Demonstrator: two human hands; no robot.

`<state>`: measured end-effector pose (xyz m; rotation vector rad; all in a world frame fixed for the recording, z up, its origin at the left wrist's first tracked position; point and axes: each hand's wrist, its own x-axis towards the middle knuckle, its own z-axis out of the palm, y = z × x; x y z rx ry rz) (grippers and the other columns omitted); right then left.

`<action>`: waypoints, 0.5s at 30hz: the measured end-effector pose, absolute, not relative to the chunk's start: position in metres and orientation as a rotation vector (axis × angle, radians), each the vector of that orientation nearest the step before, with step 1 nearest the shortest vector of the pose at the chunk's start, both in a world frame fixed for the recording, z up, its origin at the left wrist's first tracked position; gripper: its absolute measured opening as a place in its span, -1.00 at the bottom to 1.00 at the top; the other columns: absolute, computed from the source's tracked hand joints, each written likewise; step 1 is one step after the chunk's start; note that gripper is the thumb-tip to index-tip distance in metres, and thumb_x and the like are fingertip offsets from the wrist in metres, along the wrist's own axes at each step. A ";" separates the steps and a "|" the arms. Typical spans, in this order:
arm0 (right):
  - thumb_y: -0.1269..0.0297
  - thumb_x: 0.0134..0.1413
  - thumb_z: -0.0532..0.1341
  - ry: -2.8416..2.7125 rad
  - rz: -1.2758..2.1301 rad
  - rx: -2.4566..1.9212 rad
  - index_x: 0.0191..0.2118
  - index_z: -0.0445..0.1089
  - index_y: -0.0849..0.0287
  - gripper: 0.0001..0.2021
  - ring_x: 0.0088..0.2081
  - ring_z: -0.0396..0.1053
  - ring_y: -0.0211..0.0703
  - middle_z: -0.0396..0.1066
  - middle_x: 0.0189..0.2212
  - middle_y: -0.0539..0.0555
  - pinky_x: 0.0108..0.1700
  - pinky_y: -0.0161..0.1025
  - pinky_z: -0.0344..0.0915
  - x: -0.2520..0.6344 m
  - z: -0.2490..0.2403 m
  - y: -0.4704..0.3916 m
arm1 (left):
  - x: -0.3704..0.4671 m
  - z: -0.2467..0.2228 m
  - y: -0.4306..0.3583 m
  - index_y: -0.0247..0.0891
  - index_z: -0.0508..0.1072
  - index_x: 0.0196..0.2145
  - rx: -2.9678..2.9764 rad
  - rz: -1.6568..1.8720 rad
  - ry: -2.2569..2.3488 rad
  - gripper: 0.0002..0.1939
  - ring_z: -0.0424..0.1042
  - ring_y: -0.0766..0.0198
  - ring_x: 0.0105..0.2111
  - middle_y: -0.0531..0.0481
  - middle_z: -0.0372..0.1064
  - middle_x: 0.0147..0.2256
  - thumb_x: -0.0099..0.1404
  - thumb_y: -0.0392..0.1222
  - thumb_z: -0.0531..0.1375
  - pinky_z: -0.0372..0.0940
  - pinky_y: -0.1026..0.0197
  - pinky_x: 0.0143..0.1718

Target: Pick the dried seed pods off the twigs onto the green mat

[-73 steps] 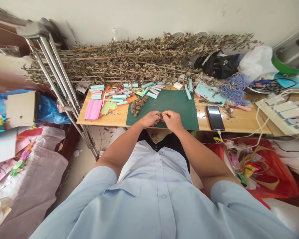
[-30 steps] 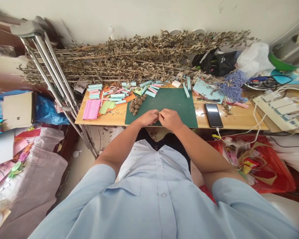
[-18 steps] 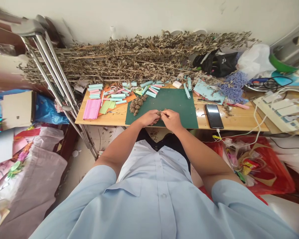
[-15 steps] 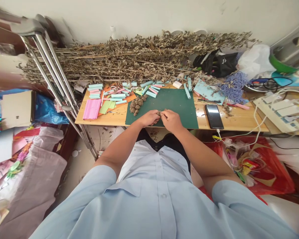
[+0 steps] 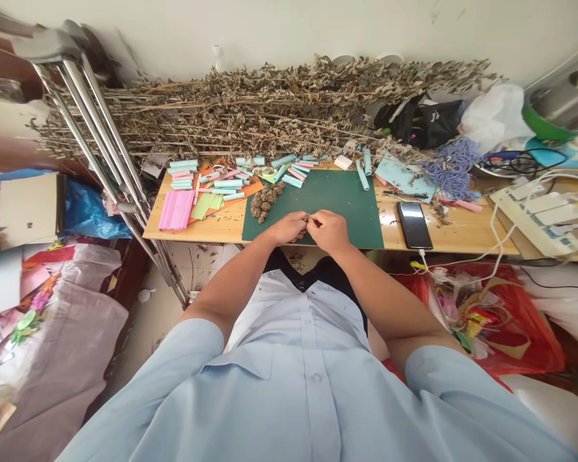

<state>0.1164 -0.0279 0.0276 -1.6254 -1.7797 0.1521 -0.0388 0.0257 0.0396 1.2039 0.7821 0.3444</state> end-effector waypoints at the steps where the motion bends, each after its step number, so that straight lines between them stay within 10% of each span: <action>1: 0.36 0.12 0.16 -1.704 0.208 -1.624 -0.53 0.42 0.11 -0.78 -0.40 0.35 -0.13 0.43 -0.52 0.05 -0.29 -0.21 0.24 0.116 0.025 -0.028 | -0.039 0.041 0.026 -0.20 0.16 -0.39 1.198 0.342 0.776 -0.84 -0.06 0.51 -0.66 0.21 -0.06 -0.55 0.16 -0.32 0.14 -0.19 0.39 -0.64; 15: 0.34 0.29 0.11 -2.098 0.140 -1.636 -0.43 0.43 0.14 -0.73 -0.31 0.38 -0.05 0.46 -0.41 0.15 -0.27 -0.17 0.20 0.124 0.049 -0.034 | -0.037 0.045 0.021 -0.21 0.17 -0.40 1.293 0.341 0.815 -0.86 -0.01 0.48 -0.64 0.18 0.01 -0.55 0.19 -0.32 0.12 -0.12 0.37 -0.63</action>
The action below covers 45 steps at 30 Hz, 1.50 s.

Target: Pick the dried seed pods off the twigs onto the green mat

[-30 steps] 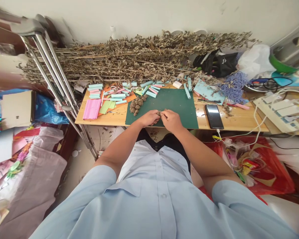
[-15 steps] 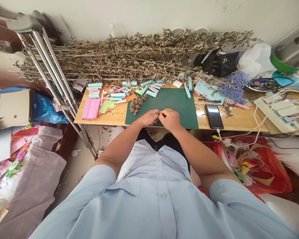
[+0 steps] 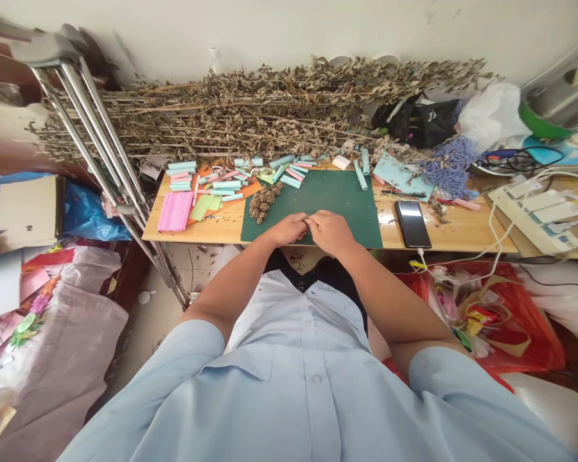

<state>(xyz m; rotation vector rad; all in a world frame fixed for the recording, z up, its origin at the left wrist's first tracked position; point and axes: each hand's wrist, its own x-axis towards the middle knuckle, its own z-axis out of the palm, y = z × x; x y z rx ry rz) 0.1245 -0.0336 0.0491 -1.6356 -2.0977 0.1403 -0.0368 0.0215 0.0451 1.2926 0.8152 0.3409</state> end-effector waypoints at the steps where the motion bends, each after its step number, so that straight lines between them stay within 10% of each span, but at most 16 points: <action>1: 0.34 0.27 0.12 -2.100 0.127 -1.650 -0.45 0.43 0.15 -0.74 -0.33 0.37 -0.06 0.45 -0.42 0.15 -0.30 -0.17 0.18 0.124 0.050 -0.032 | -0.037 0.044 0.021 -0.22 0.17 -0.42 1.333 0.347 0.827 -0.87 0.01 0.47 -0.63 0.17 0.03 -0.55 0.19 -0.32 0.11 -0.09 0.37 -0.62; 9: 0.39 0.06 0.16 -1.852 0.182 -1.686 -0.64 0.33 0.12 -0.72 -0.47 0.30 -0.13 0.38 -0.58 0.06 -0.36 -0.19 0.13 0.120 0.042 -0.029 | -0.038 0.039 0.024 -0.24 0.21 -0.45 1.565 0.351 0.820 -0.91 0.11 0.43 -0.57 0.11 0.13 -0.53 0.22 -0.30 0.06 0.04 0.35 -0.55; 15: 0.28 0.13 0.16 -1.533 0.524 -1.685 -0.42 0.53 0.11 -0.79 -0.42 0.41 -0.11 0.50 -0.52 0.01 -0.31 -0.22 0.26 0.125 0.027 -0.032 | -0.037 0.039 0.023 -0.23 0.20 -0.42 1.471 0.349 0.808 -0.92 0.06 0.44 -0.58 0.13 0.09 -0.53 0.19 -0.28 0.09 0.00 0.34 -0.56; 24: 0.33 0.32 0.07 -2.174 0.176 -1.686 -0.33 0.52 0.20 -0.72 -0.21 0.42 -0.04 0.52 -0.29 0.21 -0.15 -0.19 0.24 0.127 0.054 -0.037 | -0.038 0.041 0.022 -0.22 0.20 -0.41 1.521 0.350 0.817 -0.93 0.07 0.43 -0.58 0.15 0.10 -0.54 0.18 -0.31 0.08 0.02 0.32 -0.54; 35: 0.37 0.06 0.19 -1.885 0.188 -1.801 -0.55 0.46 0.16 -0.80 -0.40 0.37 -0.12 0.50 -0.49 0.10 -0.30 -0.21 0.16 0.120 0.043 -0.027 | -0.038 0.034 0.027 -0.24 0.22 -0.45 1.635 0.366 0.764 -0.89 0.11 0.42 -0.54 0.14 0.15 -0.54 0.17 -0.28 0.14 0.05 0.31 -0.50; 45: 0.30 0.28 0.10 -1.872 0.349 -1.542 -0.35 0.50 0.14 -0.75 -0.26 0.45 -0.06 0.53 -0.36 0.12 -0.14 -0.17 0.33 0.132 0.031 -0.034 | -0.040 0.044 0.021 -0.23 0.20 -0.40 1.466 0.342 0.803 -0.89 0.09 0.45 -0.56 0.15 0.12 -0.52 0.20 -0.30 0.12 0.04 0.35 -0.53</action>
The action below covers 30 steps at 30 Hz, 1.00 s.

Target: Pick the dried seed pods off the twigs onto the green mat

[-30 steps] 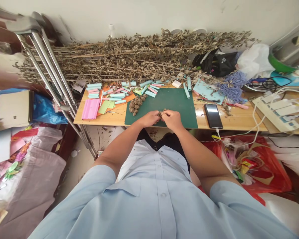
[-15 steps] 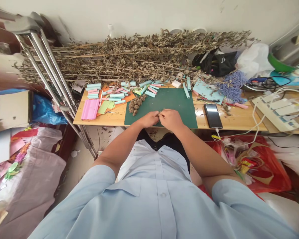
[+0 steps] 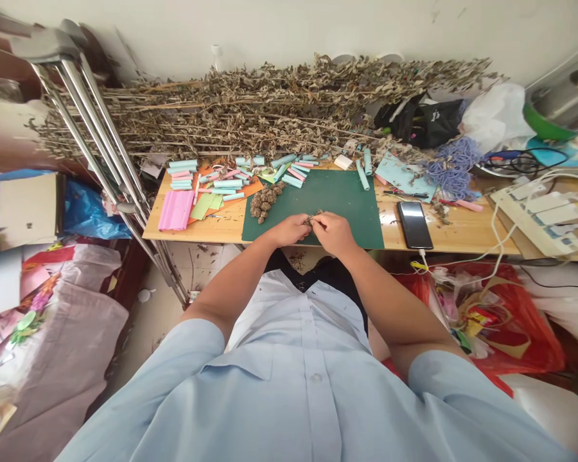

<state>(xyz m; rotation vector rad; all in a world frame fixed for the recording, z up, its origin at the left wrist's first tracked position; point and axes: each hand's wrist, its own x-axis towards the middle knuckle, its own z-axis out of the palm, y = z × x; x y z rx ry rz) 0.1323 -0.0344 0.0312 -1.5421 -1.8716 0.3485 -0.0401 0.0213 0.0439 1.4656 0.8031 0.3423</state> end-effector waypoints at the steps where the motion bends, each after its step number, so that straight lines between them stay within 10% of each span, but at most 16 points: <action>1: 0.32 0.31 0.07 -1.979 0.288 -1.519 -0.33 0.49 0.15 -0.73 -0.22 0.44 -0.04 0.53 -0.31 0.16 -0.11 -0.17 0.32 0.134 0.035 -0.035 | -0.040 0.045 0.021 -0.22 0.18 -0.39 1.449 0.342 0.798 -0.88 0.07 0.45 -0.57 0.16 0.11 -0.53 0.20 -0.31 0.12 0.03 0.35 -0.53; 12: 0.40 0.23 0.09 -2.284 -0.016 -1.589 -0.41 0.44 0.20 -0.77 -0.34 0.35 -0.09 0.47 -0.38 0.17 -0.26 -0.19 0.17 0.131 0.039 -0.027 | -0.041 0.041 0.025 -0.21 0.16 -0.38 1.387 0.295 0.768 -0.83 0.00 0.49 -0.62 0.20 0.02 -0.55 0.17 -0.34 0.14 -0.09 0.37 -0.61; 30: -0.05 0.10 0.23 -1.151 0.744 -1.522 -0.31 0.50 0.12 -0.69 -0.42 0.51 -0.12 0.53 -0.37 0.07 -0.30 -0.14 0.53 0.125 0.002 -0.033 | -0.042 0.041 0.027 -0.23 0.31 -0.26 0.996 0.518 0.708 -0.70 0.12 0.50 -0.63 0.13 0.20 -0.50 0.17 -0.12 0.35 -0.15 0.41 -0.64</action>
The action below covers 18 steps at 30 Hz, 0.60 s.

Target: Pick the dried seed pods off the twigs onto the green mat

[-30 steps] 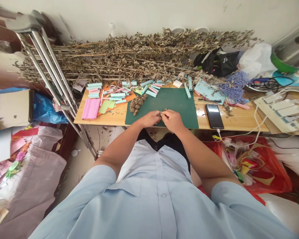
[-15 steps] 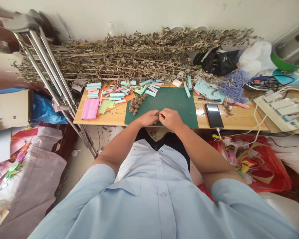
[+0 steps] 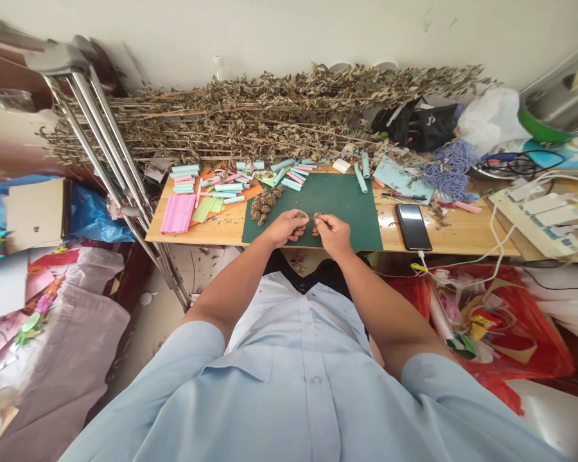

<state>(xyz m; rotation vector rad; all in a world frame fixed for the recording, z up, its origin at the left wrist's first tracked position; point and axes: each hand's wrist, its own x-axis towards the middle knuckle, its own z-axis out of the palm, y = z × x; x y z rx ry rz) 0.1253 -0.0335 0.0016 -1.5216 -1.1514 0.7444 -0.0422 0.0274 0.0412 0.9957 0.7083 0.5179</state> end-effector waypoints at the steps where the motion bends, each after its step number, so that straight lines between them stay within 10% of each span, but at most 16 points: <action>1: -0.05 0.10 0.24 -1.130 0.749 -1.518 -0.30 0.50 0.12 -0.68 -0.42 0.51 -0.12 0.53 -0.36 0.07 -0.30 -0.14 0.53 0.125 0.001 -0.033 | -0.042 0.043 0.028 -0.23 0.30 -0.27 0.964 0.547 0.712 -0.65 0.14 0.50 -0.63 0.13 0.22 -0.49 0.16 -0.08 0.38 -0.14 0.41 -0.64; 18: 0.19 0.24 0.12 -1.556 0.569 -1.508 -0.28 0.50 0.14 -0.77 -0.31 0.43 -0.12 0.47 -0.37 0.08 -0.18 -0.15 0.43 0.128 0.006 -0.032 | -0.023 0.035 0.030 -0.32 0.45 -0.39 1.042 0.656 0.943 -0.66 0.18 0.49 -0.69 0.04 0.33 -0.57 0.21 0.03 0.37 -0.12 0.37 -0.70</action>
